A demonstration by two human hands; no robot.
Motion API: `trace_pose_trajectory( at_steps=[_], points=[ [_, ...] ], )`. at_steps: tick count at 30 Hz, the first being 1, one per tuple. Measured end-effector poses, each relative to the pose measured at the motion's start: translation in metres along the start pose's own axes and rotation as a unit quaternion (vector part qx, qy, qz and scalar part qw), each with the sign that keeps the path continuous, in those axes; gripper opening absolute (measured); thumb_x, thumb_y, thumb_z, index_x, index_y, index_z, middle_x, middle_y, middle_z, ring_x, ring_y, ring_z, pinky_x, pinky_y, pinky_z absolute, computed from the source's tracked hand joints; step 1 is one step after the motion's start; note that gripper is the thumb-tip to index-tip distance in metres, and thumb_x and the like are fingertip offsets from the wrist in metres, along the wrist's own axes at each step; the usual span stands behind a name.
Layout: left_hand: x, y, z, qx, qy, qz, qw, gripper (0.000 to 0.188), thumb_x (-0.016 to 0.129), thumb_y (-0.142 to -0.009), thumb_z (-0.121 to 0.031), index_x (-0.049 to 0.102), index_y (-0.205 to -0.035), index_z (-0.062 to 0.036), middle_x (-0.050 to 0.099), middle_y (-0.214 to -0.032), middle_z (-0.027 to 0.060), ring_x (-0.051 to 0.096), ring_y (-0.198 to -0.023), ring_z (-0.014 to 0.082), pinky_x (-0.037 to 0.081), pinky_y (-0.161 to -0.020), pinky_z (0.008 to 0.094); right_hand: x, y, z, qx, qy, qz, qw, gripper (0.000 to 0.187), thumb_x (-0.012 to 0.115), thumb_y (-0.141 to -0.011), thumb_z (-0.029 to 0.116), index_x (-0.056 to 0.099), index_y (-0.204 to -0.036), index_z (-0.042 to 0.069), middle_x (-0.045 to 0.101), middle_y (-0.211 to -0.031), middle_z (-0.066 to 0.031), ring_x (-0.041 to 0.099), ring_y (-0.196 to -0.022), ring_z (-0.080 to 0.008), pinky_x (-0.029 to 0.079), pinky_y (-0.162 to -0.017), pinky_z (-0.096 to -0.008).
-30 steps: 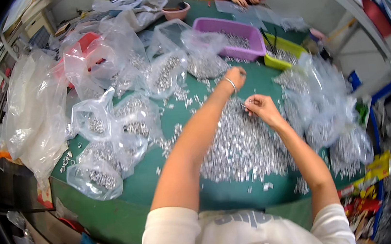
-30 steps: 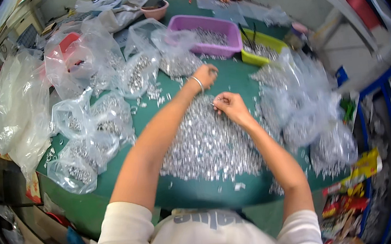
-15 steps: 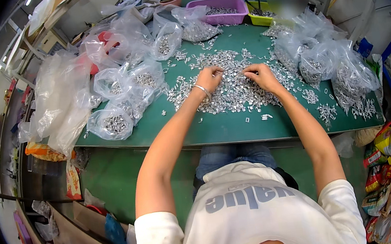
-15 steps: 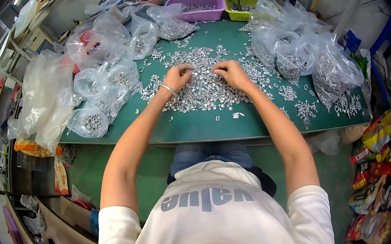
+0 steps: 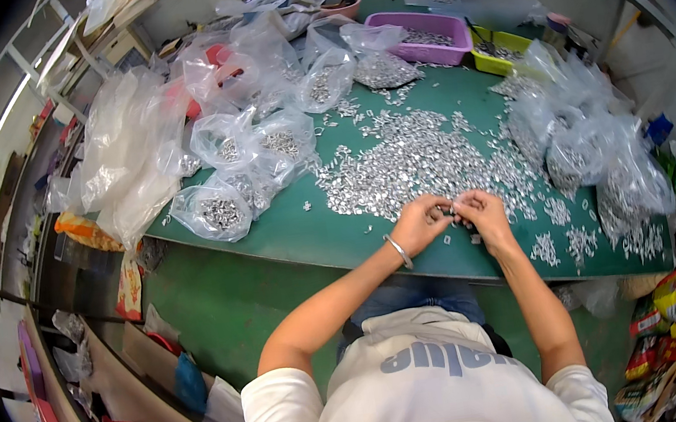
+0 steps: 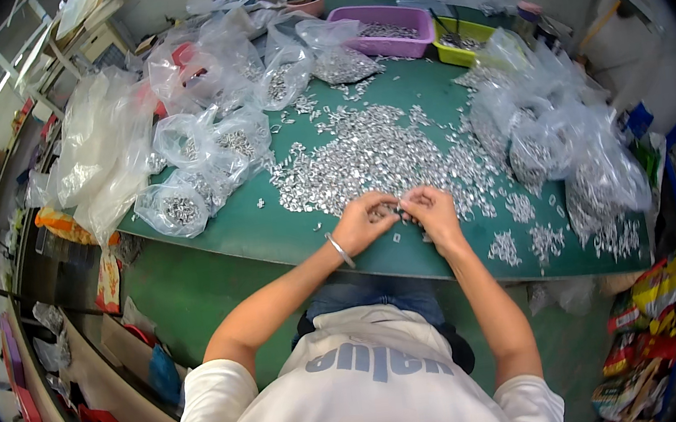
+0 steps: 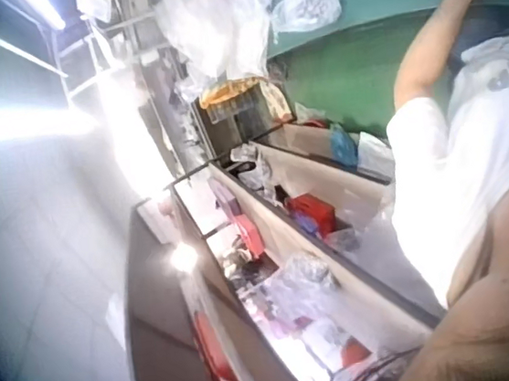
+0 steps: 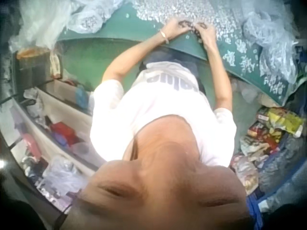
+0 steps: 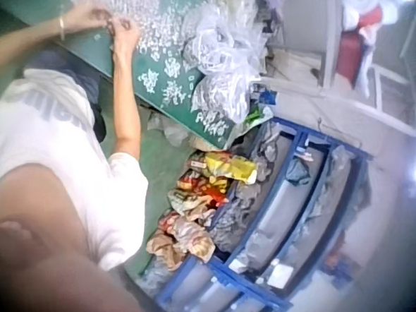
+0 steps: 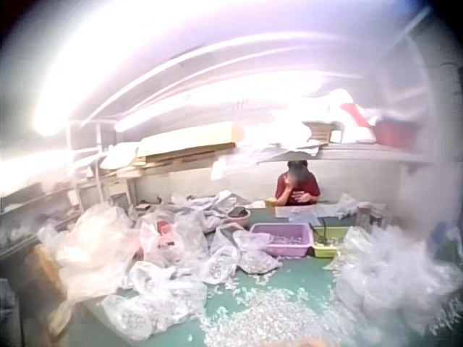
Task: The person sorts small silver metal parts on a green table, picking them up by hand and placing them into clear plastic bags. The person also moves the bags and parts around the table to organize the workspace.
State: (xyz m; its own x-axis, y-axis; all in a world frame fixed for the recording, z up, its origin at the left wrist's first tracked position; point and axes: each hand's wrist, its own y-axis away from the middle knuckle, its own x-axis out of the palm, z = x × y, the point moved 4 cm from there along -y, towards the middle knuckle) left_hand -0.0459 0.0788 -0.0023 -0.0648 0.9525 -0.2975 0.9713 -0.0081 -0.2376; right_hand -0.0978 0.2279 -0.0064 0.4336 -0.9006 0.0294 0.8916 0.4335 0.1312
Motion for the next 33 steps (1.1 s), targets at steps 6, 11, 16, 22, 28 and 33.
trace_pose_trajectory(
  at_steps=[6, 11, 16, 22, 28, 33],
  points=[
    [-0.012, 0.003, 0.008, -0.020, -0.010, -0.004, 1.000, 0.015, 0.069, -0.080, -0.005, 0.064, -0.092, 0.0012, 0.061, -0.075, 0.0093, 0.061, -0.065, 0.0139, 0.048, -0.058, 0.0276, 0.008, -0.005, -0.001, 0.018, 0.040, 0.037, 0.998, 0.013, 0.065, -0.086, 0.005, 0.063, -0.095, -0.004, 0.065, -0.076, -0.0055, 0.059, -0.065, -0.0095, 0.046, -0.059, -0.0216],
    [-0.030, 0.022, 0.000, 0.048, -0.195, 0.010, 0.980, 0.018, 0.062, -0.079, -0.004, 0.062, -0.097, -0.0025, 0.055, -0.087, 0.0089, 0.056, -0.081, 0.0242, 0.044, -0.070, 0.0350, -0.005, -0.028, 0.020, -0.111, 0.380, -0.022, 0.918, 0.029, 0.066, -0.080, 0.003, 0.063, -0.109, 0.001, 0.063, -0.106, -0.0143, 0.060, -0.097, -0.0288, 0.047, -0.082, -0.0370],
    [-0.021, 0.038, 0.008, 0.007, -0.252, 0.048, 0.966, 0.022, 0.060, -0.076, -0.005, 0.062, -0.097, -0.0048, 0.052, -0.093, 0.0069, 0.051, -0.091, 0.0230, 0.038, -0.075, 0.0353, 0.027, -0.048, 0.016, -0.165, 0.522, 0.085, 0.833, 0.047, 0.069, -0.080, 0.018, 0.054, -0.122, 0.004, 0.042, -0.140, -0.0116, 0.032, -0.133, -0.0361, 0.026, -0.106, -0.0469],
    [-0.021, 0.048, 0.010, 0.018, -0.242, 0.088, 0.966, 0.027, 0.057, -0.076, -0.007, 0.061, -0.103, -0.0049, 0.053, -0.103, 0.0063, 0.049, -0.097, 0.0218, 0.035, -0.079, 0.0357, 0.020, -0.039, 0.028, -0.158, 0.508, 0.165, 0.831, 0.042, 0.072, -0.076, 0.016, 0.059, -0.115, 0.006, 0.050, -0.132, -0.0103, 0.035, -0.132, -0.0362, 0.028, -0.104, -0.0498],
    [-0.017, 0.050, 0.014, 0.030, -0.220, 0.114, 0.968, 0.030, 0.057, -0.077, -0.008, 0.059, -0.106, -0.0028, 0.053, -0.107, 0.0081, 0.049, -0.099, 0.0227, 0.035, -0.080, 0.0354, 0.008, -0.039, 0.032, -0.174, 0.523, 0.077, 0.831, 0.026, 0.073, -0.072, 0.010, 0.065, -0.097, 0.005, 0.058, -0.113, -0.0091, 0.048, -0.118, -0.0330, 0.034, -0.100, -0.0454],
    [-0.086, -0.008, 0.001, 0.062, -0.227, 0.158, 0.959, 0.032, 0.054, -0.080, -0.004, 0.058, -0.111, -0.0007, 0.056, -0.109, 0.0169, 0.055, -0.098, 0.0327, 0.044, -0.085, 0.0413, 0.000, -0.058, 0.040, -0.143, 0.460, 0.022, 0.876, 0.021, 0.070, -0.073, 0.004, 0.065, -0.093, 0.002, 0.060, -0.105, -0.0118, 0.054, -0.104, -0.0316, 0.039, -0.093, -0.0397]
  ],
)
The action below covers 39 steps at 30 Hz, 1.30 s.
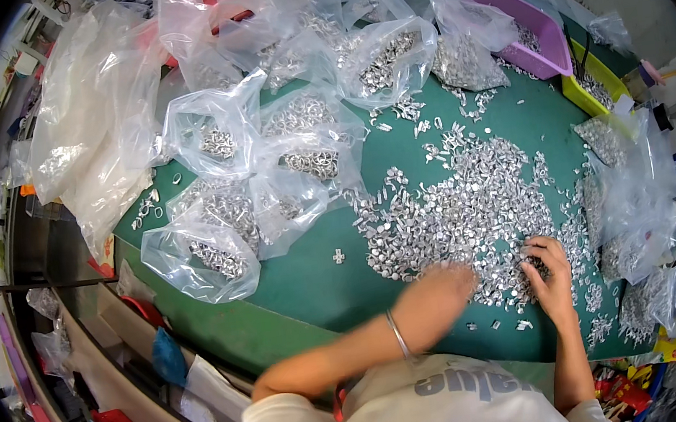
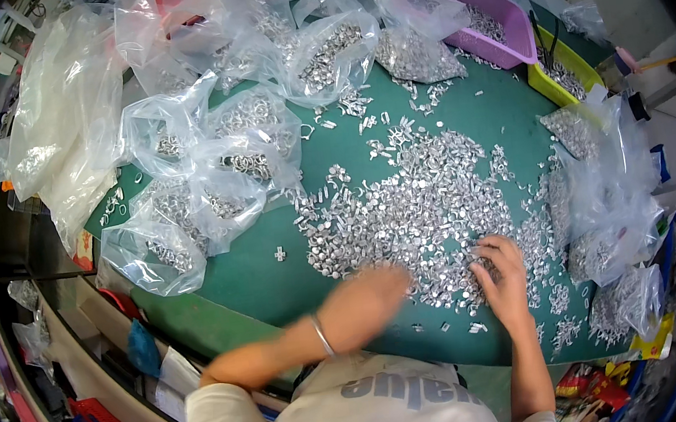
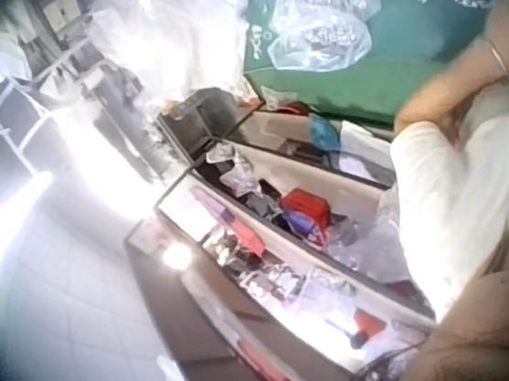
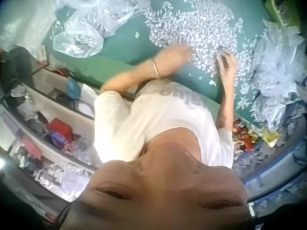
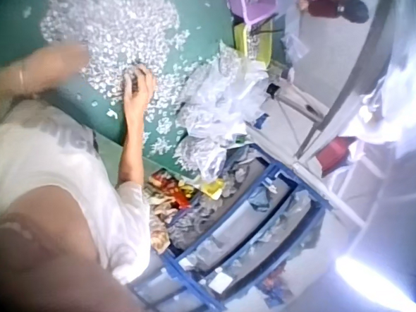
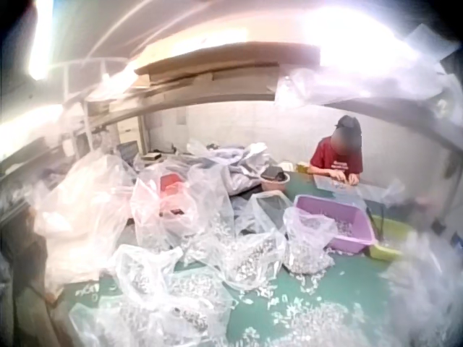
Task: The person sorts small silver metal parts on a green table, picking them up by hand and placing them into clear plastic bags. The person also moves the bags and parts around the table to organize the workspace.
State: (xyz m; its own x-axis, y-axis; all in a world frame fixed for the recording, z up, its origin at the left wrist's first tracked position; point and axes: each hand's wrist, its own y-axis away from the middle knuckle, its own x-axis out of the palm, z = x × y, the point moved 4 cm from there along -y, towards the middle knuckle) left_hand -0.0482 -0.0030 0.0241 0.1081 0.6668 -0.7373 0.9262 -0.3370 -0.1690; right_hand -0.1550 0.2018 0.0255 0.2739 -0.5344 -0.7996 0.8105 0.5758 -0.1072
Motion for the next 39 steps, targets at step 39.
trace_pose_trajectory(
  at_steps=[39],
  points=[
    [-0.160, -0.198, 0.248, -0.254, -0.238, -0.108, 0.931, 0.019, 0.047, -0.084, -0.004, 0.059, -0.097, 0.0015, 0.063, -0.100, 0.0250, 0.062, -0.094, 0.0395, 0.049, -0.081, 0.0458, -0.013, -0.028, -0.016, 0.008, -0.026, -0.087, 0.996, 0.009, 0.063, -0.078, -0.002, 0.064, -0.087, 0.000, 0.064, -0.090, -0.0137, 0.059, -0.083, -0.0301, 0.042, -0.077, -0.0372]
  ],
)
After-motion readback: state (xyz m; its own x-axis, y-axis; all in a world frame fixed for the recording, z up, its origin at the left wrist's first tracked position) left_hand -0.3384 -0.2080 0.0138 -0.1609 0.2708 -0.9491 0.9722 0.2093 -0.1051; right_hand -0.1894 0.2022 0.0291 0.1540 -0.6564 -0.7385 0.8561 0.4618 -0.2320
